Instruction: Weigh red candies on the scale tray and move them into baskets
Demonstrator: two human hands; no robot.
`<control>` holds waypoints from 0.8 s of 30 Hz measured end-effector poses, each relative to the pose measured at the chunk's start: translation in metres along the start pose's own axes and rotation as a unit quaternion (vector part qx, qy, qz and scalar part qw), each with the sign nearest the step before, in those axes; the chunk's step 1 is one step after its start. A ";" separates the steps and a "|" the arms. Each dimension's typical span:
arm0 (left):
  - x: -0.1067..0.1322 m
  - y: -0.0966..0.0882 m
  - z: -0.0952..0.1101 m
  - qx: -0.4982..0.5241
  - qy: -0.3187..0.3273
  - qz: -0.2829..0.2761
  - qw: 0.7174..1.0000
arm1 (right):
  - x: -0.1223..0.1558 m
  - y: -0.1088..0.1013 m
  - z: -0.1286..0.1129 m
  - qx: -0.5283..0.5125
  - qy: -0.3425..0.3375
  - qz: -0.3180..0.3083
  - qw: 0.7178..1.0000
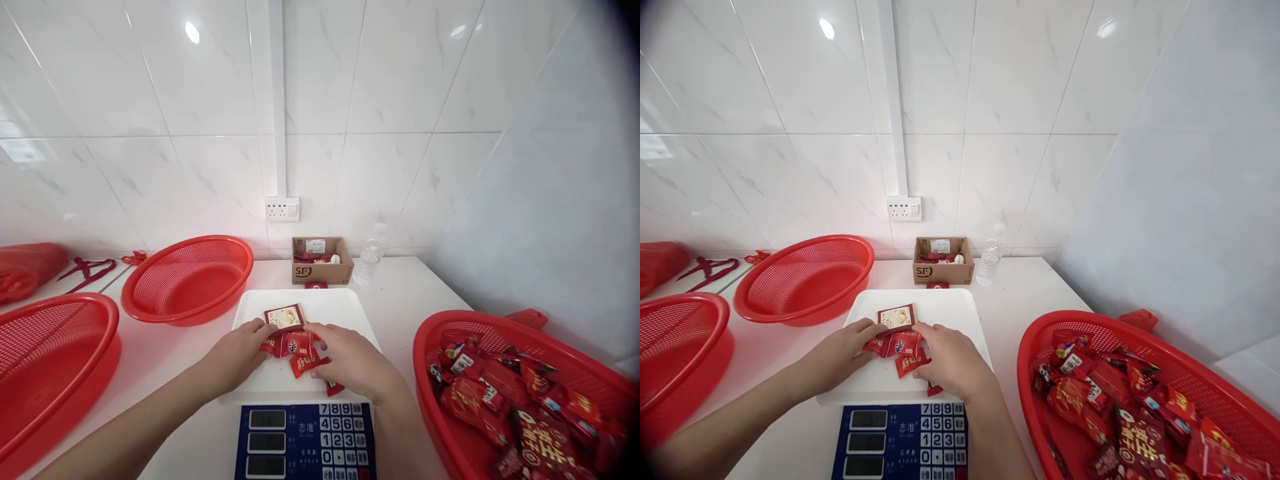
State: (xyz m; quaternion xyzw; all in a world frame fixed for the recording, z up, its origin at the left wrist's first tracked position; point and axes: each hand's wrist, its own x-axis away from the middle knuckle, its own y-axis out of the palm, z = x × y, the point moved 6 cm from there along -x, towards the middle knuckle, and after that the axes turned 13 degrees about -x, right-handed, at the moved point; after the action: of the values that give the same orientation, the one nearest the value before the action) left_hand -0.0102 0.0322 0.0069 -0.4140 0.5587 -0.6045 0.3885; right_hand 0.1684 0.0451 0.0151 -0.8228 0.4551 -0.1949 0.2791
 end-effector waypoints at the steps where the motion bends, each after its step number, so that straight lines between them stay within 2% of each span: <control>1: 0.000 -0.001 -0.001 0.002 -0.004 -0.001 1.000 | -0.002 0.002 -0.001 0.004 -0.004 -0.002 1.000; 5: 0.002 -0.006 0.001 -0.024 -0.016 -0.006 1.000 | -0.007 0.007 -0.003 0.045 -0.007 0.004 0.999; 9: 0.004 -0.011 0.003 -0.020 -0.030 -0.030 0.999 | -0.011 -0.002 0.005 0.095 0.023 0.035 0.995; 13: 0.007 -0.019 0.004 0.018 -0.038 -0.040 0.998 | -0.015 -0.012 0.017 0.067 0.045 0.089 0.993; 17: 0.008 -0.025 0.006 0.062 -0.034 -0.002 0.998 | -0.016 -0.013 0.015 -0.022 0.009 0.114 0.993; 20: 0.002 -0.025 0.009 0.087 -0.039 0.047 0.994 | -0.015 -0.012 0.008 -0.060 -0.024 0.117 0.991; 22: -0.005 -0.022 0.016 0.090 -0.007 0.070 0.994 | -0.013 -0.012 0.005 -0.061 -0.029 0.117 0.991; 24: -0.015 -0.015 0.028 0.072 0.050 0.057 0.994 | -0.012 -0.014 0.005 -0.050 -0.024 0.121 0.991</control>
State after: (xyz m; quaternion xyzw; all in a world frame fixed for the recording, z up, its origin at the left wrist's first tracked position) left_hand 0.0209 0.0378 0.0212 -0.3215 0.5552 -0.6399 0.4231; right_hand 0.1746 0.0629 0.0194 -0.7788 0.5539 -0.1165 0.2702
